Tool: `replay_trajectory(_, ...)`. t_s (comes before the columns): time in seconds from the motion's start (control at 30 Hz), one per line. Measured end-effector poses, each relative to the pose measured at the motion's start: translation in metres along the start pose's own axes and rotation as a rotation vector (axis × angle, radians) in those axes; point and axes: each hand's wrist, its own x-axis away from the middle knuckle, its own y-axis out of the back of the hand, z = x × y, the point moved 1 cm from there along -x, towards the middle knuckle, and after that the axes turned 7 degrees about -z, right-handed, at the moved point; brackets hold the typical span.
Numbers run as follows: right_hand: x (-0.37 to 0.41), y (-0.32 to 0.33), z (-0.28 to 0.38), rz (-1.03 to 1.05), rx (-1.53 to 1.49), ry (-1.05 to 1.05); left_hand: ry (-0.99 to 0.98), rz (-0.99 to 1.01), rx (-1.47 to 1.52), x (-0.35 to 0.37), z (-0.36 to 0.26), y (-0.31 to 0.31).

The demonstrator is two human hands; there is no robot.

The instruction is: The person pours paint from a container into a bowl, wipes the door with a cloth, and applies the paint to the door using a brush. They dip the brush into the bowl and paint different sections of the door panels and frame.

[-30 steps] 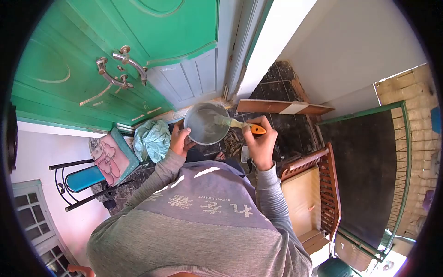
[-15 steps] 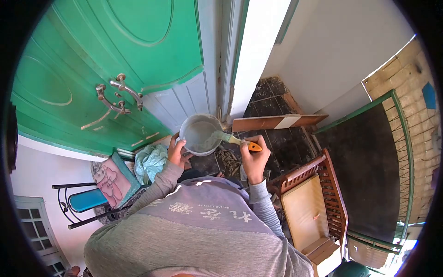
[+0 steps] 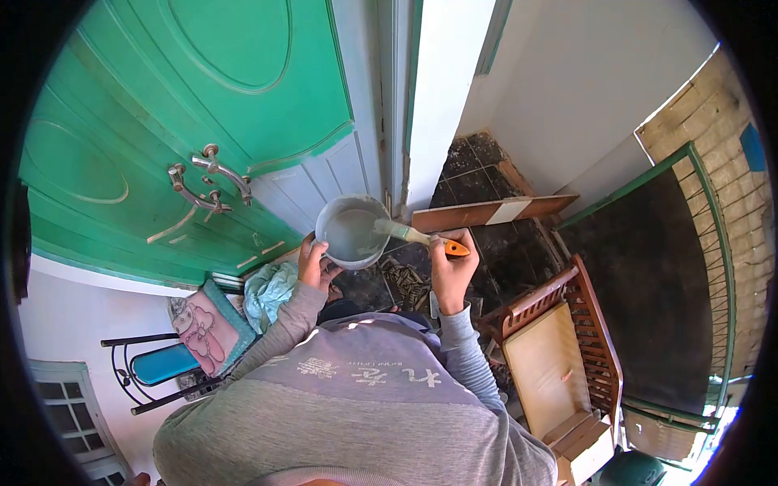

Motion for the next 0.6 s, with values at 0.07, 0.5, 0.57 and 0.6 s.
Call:
replay_trajectory(0.07,-0.001,-0.004,-0.003,-0.004,-0.051,-0.051,0.008,-0.026,-0.027,-0.002,-0.005,-0.002)
replay_trajectory(0.5,-0.004,-0.057,-0.004,-0.127,-0.110,-0.153,0.024,0.116,-0.017,-0.056,-0.049,0.003)
replay_trajectory(0.57,-0.001,-0.073,-0.002,-0.156,-0.156,-0.190,0.031,0.112,-0.010,-0.068,-0.059,0.009)
replay_trajectory(0.6,0.000,-0.080,-0.005,-0.167,-0.160,-0.198,0.038,0.117,-0.011,-0.073,-0.066,0.010)
